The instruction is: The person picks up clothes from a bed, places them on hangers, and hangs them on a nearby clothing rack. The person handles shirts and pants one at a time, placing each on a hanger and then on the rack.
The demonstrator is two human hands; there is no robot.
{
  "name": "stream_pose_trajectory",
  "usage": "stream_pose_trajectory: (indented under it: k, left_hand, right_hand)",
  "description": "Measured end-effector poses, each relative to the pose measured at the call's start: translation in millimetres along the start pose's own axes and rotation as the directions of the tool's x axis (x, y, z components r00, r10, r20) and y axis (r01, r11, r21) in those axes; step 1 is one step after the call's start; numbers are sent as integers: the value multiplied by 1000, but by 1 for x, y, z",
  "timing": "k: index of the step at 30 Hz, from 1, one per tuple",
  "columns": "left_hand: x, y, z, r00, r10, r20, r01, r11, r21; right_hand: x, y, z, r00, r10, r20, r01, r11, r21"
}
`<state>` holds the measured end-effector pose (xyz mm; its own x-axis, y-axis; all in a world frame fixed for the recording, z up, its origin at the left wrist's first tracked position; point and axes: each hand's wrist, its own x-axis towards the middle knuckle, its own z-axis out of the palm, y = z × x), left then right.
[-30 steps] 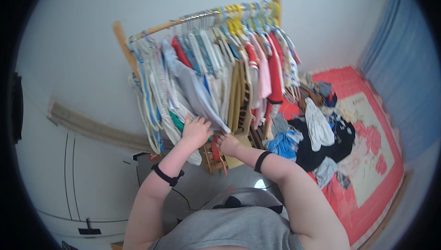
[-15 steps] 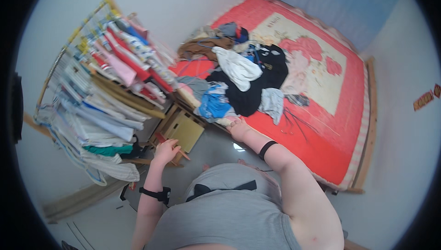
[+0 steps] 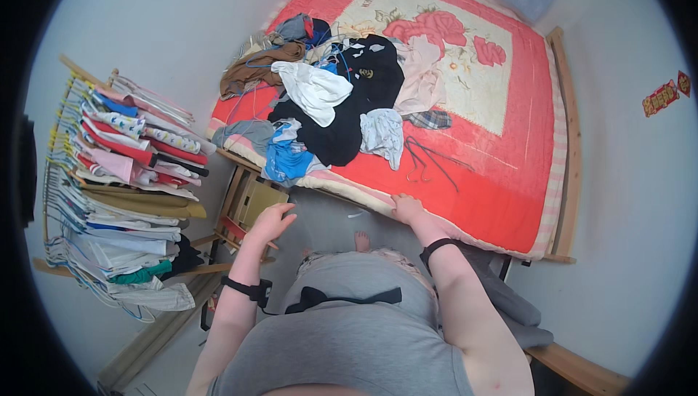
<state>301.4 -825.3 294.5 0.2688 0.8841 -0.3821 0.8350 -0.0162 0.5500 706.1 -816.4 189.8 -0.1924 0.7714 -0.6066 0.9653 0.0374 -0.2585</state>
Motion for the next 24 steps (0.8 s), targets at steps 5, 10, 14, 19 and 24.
stream_pose_trajectory:
  k: [5, 10, 14, 19, 24]
  left_hand:
    - [25, 30, 14, 997, 13, 80, -14, 1000, 9]
    - [45, 52, 14, 992, 16, 129, -18, 1000, 10]
    - [74, 50, 17, 983, 59, 176, -62, 998, 15]
    - [114, 46, 22, 959, 50, 279, -53, 999, 3]
    - [167, 48, 26, 935, 112, 337, -118, 993, -2]
  right_hand:
    - [-6, 38, 17, 998, 70, 8, -70, 988, 140]
    - [11, 76, 39, 994, 105, -28, -90, 942, 325]
    - [25, 87, 42, 958, 281, 62, -249, 701, 668]
    - [45, 96, 43, 929, 365, 60, -286, 605, 743]
    - [65, 110, 35, 905, 411, 106, -347, 573, 742]
